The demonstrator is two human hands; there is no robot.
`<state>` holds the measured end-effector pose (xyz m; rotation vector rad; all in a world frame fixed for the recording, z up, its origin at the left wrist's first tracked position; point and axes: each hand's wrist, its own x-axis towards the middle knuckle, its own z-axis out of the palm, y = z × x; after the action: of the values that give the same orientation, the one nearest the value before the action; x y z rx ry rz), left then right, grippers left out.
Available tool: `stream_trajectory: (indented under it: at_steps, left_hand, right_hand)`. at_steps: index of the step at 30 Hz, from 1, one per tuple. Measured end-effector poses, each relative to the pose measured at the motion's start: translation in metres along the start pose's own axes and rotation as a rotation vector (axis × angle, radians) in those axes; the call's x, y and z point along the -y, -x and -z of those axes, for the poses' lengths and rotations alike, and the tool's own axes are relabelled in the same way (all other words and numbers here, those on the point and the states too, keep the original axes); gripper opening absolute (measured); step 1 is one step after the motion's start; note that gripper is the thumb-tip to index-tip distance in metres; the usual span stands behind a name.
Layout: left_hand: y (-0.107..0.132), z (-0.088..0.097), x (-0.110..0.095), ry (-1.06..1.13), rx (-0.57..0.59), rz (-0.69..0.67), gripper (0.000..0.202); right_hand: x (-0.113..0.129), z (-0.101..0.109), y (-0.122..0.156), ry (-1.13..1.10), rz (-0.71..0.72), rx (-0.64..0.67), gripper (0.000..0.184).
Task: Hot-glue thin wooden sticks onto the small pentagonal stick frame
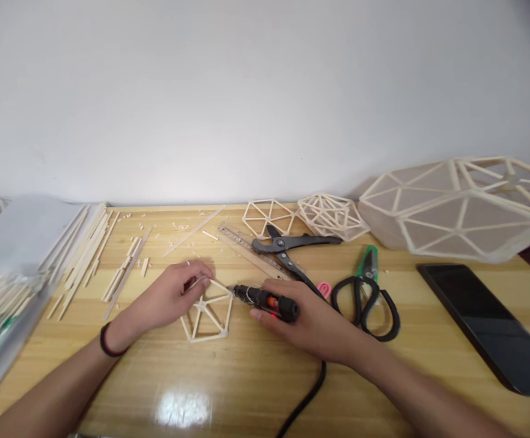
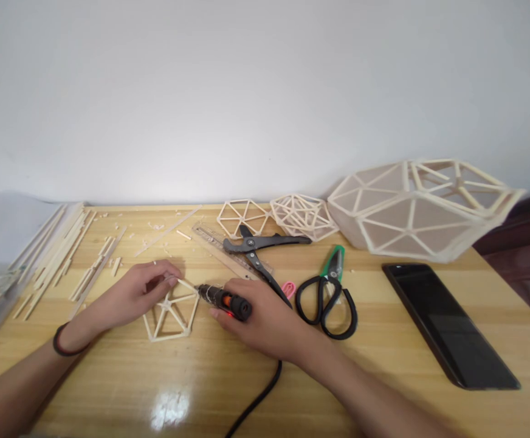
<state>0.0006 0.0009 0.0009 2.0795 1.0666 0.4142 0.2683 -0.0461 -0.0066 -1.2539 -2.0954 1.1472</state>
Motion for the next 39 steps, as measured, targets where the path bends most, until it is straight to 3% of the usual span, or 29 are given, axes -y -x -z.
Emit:
stream_trajectory:
  at_steps: [39]
  left_hand:
    - [0.0017,0.0005,-0.0015,-0.031,-0.002,0.025,0.020]
  right_hand:
    - [0.0026,0.0018,0.0016,0.040,0.039,-0.014,0.028]
